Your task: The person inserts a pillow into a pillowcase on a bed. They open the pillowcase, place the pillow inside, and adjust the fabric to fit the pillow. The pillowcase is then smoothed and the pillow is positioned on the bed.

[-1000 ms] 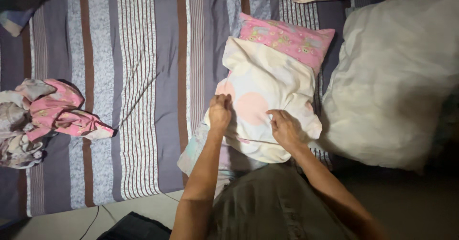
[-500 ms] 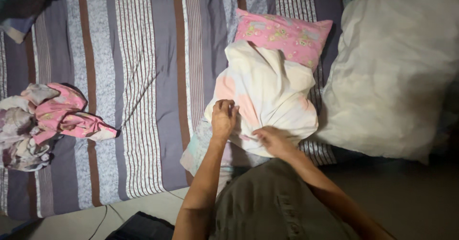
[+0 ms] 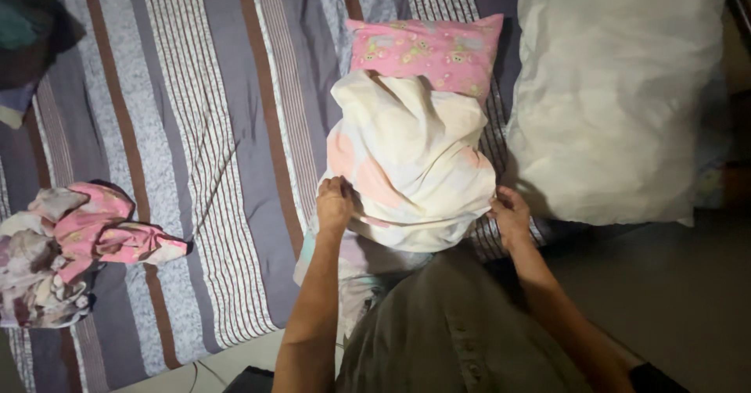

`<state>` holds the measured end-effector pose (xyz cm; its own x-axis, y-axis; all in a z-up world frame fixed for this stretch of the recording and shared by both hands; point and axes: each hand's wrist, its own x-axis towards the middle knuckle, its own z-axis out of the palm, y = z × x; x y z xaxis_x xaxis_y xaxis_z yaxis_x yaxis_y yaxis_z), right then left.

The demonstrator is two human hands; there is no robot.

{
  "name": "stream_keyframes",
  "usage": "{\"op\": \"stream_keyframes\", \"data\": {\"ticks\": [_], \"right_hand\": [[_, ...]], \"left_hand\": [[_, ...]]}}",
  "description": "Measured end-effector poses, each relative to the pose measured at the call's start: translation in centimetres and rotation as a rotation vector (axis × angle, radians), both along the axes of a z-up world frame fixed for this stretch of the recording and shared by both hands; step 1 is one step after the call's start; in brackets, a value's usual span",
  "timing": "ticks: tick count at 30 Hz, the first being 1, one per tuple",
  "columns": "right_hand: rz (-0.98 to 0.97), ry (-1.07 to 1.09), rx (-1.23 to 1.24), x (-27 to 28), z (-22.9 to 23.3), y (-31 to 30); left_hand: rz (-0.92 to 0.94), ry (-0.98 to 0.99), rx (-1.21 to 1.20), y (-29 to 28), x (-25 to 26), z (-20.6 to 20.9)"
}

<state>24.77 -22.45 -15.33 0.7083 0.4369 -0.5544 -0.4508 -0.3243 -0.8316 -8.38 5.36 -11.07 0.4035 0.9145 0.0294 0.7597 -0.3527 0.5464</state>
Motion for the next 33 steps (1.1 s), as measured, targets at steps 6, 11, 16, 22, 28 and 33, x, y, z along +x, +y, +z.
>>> {"op": "stream_keyframes", "data": {"ticks": [6, 11, 16, 22, 28, 33], "right_hand": [[-0.001, 0.136, -0.018, -1.0, 0.8, -2.9], [0.137, -0.151, -0.017, -2.6, 4.0, -2.3], [0.484, -0.520, 0.033, -4.5, 8.7, 0.9], [0.616, -0.385, 0.011, -7.1, 9.8, 4.6], [0.686, -0.436, 0.003, -7.5, 9.7, 4.6], [0.715, -0.466, -0.048, -7.9, 11.0, 5.7]], "left_hand": [[0.052, 0.232, -0.098, -1.3, -5.7, -1.7], [0.258, 0.201, -0.435, -2.0, -8.5, -3.3], [0.335, -0.170, -0.323, 1.1, -9.3, -4.3], [0.242, -0.112, -0.660, 4.4, -5.3, -6.7], [0.301, 0.135, -0.518, 4.6, -4.9, -6.7], [0.411, -0.682, -0.517, 5.8, -3.1, -5.2]]}}
